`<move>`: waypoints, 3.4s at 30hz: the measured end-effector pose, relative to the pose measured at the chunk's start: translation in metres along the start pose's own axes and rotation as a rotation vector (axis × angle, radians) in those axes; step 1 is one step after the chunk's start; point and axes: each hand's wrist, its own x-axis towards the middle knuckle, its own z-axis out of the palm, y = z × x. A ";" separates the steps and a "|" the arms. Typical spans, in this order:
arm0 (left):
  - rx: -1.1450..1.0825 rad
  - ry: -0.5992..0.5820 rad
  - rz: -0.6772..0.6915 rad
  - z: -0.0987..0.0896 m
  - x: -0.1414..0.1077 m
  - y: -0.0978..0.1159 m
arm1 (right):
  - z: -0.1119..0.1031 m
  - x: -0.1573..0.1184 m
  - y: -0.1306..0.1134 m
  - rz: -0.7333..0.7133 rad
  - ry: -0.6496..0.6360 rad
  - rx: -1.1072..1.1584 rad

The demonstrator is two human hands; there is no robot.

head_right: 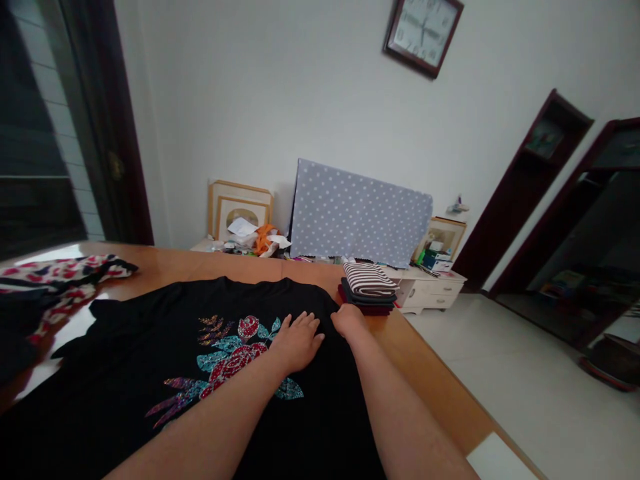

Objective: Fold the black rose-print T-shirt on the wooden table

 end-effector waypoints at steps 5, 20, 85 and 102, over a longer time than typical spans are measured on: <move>-0.030 0.026 -0.015 0.002 0.001 0.003 | 0.001 -0.003 -0.018 0.038 0.096 0.154; -0.012 -0.050 0.009 -0.002 0.000 0.005 | -0.029 -0.042 -0.042 -0.481 0.078 0.072; -0.161 0.020 -0.151 -0.005 0.016 -0.008 | 0.007 -0.047 0.021 -0.043 -0.020 0.054; -0.190 0.258 -0.300 -0.023 0.019 -0.022 | 0.002 -0.050 0.022 -0.076 -0.005 0.021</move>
